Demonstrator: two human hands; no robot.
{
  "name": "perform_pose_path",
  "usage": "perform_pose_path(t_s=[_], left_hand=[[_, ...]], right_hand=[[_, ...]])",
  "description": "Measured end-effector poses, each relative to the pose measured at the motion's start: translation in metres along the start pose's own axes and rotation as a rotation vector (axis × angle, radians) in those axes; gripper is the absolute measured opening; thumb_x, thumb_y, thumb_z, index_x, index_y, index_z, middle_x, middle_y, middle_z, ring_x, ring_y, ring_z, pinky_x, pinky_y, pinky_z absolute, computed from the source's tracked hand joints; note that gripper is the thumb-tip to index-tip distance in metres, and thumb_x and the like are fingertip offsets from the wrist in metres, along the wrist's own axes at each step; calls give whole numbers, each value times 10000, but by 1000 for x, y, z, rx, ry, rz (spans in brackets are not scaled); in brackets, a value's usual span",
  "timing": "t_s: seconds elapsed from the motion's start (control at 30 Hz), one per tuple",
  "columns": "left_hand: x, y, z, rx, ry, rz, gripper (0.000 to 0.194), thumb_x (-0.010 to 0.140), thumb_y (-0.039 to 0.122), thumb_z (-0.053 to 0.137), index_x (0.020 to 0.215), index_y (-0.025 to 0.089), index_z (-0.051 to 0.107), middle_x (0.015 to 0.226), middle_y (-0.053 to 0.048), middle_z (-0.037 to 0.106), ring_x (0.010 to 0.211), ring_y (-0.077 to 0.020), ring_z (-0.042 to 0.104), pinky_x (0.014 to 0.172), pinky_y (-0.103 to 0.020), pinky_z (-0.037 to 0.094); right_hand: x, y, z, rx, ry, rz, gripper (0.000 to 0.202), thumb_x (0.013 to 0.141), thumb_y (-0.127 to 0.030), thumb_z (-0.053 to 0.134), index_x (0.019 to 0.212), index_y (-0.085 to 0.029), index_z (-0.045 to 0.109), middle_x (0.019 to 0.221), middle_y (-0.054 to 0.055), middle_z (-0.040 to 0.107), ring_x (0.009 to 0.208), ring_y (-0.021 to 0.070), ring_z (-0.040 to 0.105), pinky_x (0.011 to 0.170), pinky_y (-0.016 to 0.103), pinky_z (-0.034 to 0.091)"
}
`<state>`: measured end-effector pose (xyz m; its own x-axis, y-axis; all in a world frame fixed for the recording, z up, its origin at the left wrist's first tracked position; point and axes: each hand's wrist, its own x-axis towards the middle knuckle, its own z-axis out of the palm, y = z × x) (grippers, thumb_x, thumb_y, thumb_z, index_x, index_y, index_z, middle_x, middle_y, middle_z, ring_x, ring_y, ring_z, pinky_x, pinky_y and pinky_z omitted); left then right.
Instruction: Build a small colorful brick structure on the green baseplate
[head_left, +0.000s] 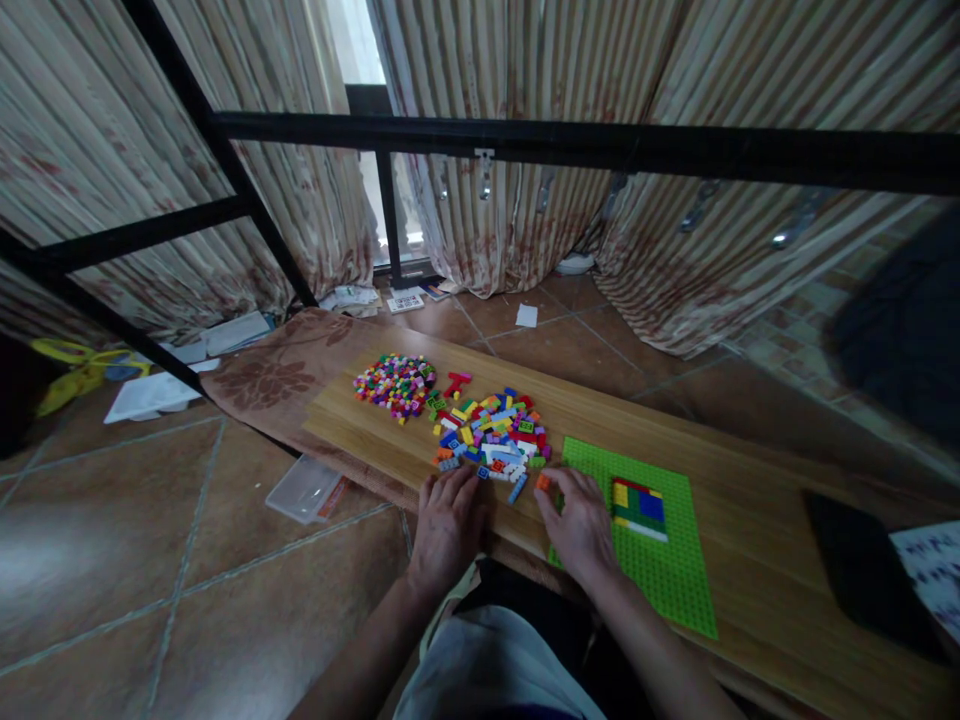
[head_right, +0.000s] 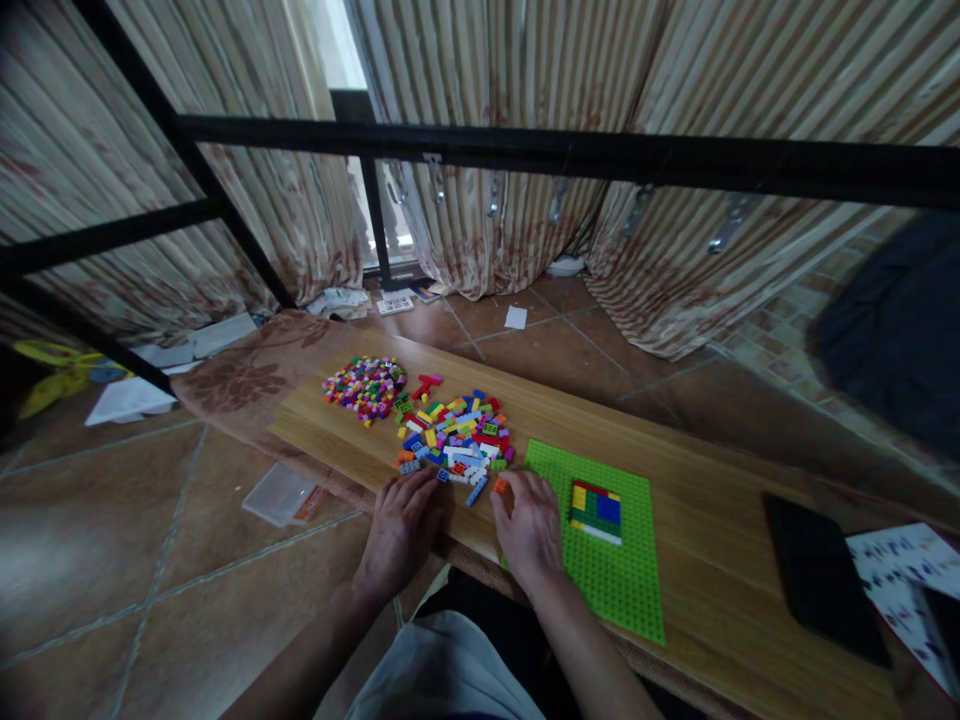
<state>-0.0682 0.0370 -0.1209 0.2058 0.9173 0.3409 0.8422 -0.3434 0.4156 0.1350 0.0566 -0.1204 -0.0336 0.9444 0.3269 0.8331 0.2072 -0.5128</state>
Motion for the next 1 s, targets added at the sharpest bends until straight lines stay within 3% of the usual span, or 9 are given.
perform_pose_path(t_s=[0.2, 0.4, 0.53, 0.63, 0.87, 1.0], left_hand=[[-7, 18, 5, -133, 55, 28, 333, 898, 168, 487, 1223, 211, 546, 1260, -96, 596, 1152, -245, 547, 986, -471, 447], [-12, 60, 13, -300, -77, 151, 330, 901, 143, 477, 1220, 202, 542, 1254, -89, 593, 1172, -221, 528, 994, -415, 468], [-10, 82, 27, -347, -148, 205, 329, 882, 131, 493, 1202, 184, 551, 1225, -98, 606, 1147, -228, 544, 983, -421, 488], [-3, 93, 36, -329, -197, 234, 350, 867, 123, 497, 1210, 174, 543, 1238, -106, 595, 1153, -240, 542, 988, -438, 490], [19, 107, 50, -268, -229, 254, 380, 839, 127, 519, 1218, 157, 534, 1277, -118, 563, 1178, -255, 523, 1001, -446, 484], [23, 109, 55, -249, -225, 259, 373, 843, 137, 519, 1215, 153, 536, 1271, -123, 565, 1180, -255, 519, 1001, -450, 481]], right_hand=[[-39, 15, -33, 109, 58, 166, 346, 898, -419, 481, 1130, -199, 615, 1051, 93, 658, 1016, 242, 577, 905, 417, 457], [-83, 50, -70, 112, 86, 319, 365, 899, -444, 479, 1144, -210, 612, 1138, 102, 631, 1070, 250, 572, 948, 440, 450], [-89, 72, -85, 62, 128, 393, 363, 888, -467, 481, 1092, -205, 630, 1069, 97, 647, 1012, 256, 590, 919, 447, 459], [-79, 78, -86, 39, 122, 337, 328, 891, -447, 492, 1059, -205, 635, 1040, 89, 659, 989, 253, 590, 889, 432, 468], [-41, 76, -76, -15, 64, 49, 197, 898, -337, 527, 980, -224, 666, 990, 63, 697, 958, 247, 585, 852, 418, 467], [-36, 79, -75, -46, 32, -12, 163, 889, -297, 552, 972, -223, 672, 976, 53, 705, 947, 239, 574, 836, 402, 464]])
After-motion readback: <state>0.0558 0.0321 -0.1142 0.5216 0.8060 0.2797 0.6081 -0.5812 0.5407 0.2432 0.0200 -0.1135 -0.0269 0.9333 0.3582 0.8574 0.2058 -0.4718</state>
